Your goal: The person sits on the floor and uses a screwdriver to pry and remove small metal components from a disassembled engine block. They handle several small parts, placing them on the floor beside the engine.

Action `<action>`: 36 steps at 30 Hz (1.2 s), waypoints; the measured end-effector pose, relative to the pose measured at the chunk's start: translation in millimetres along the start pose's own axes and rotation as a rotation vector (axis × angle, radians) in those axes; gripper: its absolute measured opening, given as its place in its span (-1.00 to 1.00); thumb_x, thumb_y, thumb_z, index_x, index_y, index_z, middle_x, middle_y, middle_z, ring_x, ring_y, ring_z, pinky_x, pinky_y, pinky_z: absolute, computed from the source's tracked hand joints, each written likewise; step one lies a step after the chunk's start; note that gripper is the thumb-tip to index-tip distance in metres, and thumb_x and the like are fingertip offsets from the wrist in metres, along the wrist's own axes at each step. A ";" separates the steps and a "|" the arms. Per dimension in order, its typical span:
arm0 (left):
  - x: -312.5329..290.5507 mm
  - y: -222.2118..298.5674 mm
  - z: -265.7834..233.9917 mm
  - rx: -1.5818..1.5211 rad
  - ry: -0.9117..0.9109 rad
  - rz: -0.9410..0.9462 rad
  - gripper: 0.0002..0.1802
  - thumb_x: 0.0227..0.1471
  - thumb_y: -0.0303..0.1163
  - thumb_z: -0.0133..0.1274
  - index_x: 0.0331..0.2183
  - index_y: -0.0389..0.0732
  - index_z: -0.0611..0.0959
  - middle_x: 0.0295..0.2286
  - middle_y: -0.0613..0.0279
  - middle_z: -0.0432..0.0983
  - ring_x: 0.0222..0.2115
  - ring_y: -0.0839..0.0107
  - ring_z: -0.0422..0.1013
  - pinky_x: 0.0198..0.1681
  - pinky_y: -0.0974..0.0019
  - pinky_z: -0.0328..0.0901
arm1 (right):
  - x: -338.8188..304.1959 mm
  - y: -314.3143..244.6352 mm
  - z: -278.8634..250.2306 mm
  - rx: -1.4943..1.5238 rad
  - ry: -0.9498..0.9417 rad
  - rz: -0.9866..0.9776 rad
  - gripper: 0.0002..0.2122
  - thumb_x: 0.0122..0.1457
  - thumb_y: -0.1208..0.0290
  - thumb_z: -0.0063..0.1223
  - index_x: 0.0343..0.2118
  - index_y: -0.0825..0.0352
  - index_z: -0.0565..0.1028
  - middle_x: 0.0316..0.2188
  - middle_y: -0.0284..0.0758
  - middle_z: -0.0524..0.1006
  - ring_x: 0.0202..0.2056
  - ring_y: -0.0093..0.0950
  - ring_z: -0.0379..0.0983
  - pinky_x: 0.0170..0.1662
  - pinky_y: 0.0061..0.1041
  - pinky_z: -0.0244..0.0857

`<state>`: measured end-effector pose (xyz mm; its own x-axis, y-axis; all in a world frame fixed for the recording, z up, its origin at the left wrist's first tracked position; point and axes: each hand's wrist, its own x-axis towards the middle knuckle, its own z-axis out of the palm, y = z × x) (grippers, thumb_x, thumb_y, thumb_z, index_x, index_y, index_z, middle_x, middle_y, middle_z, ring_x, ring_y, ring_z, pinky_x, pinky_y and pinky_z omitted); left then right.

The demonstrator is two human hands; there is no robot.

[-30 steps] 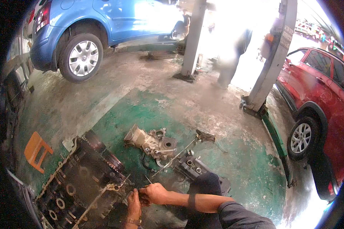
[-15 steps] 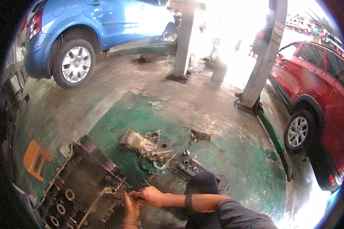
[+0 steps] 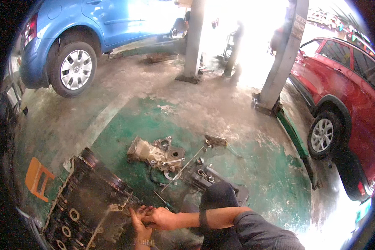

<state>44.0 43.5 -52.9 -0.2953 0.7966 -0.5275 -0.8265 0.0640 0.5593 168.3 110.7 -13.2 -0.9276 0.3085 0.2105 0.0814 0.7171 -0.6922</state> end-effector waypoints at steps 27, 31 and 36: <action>4.7 -10.6 -9.0 0.112 -0.150 -0.101 -0.30 0.08 0.29 -0.25 -0.26 -0.22 0.51 -0.31 0.06 0.49 -0.28 0.08 0.45 -0.25 -0.04 0.40 | 9.1 23.1 -39.6 -0.402 -0.087 0.354 -0.77 -0.04 0.33 0.09 -0.29 0.24 0.48 -0.47 -0.24 0.53 -0.40 -0.22 0.53 -0.39 -0.29 0.39; 4.5 -12.7 -10.5 0.136 -0.111 -0.092 -0.34 0.10 0.27 -0.25 -0.28 -0.21 0.48 -0.32 0.06 0.49 -0.30 0.11 0.46 -0.28 -0.01 0.40 | 10.4 21.0 -37.5 -0.375 -0.102 0.368 -0.74 -0.02 0.30 0.09 -0.24 0.22 0.49 -0.44 -0.22 0.54 -0.40 -0.22 0.53 -0.39 -0.27 0.39; 6.6 -15.2 -14.4 0.193 -0.096 -0.096 -0.37 0.11 0.24 -0.23 -0.28 -0.20 0.49 -0.34 0.11 0.50 -0.32 0.14 0.47 -0.32 0.04 0.43 | 11.1 16.6 -38.5 -0.344 -0.094 0.345 -0.73 0.01 0.24 0.09 -0.23 0.22 0.49 -0.43 -0.21 0.54 -0.41 -0.21 0.52 -0.39 -0.25 0.38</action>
<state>47.7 39.1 -74.1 -0.1650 0.8345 -0.5258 -0.7389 0.2486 0.6263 173.4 150.0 4.2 -0.8528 0.5182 -0.0646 0.4905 0.7525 -0.4395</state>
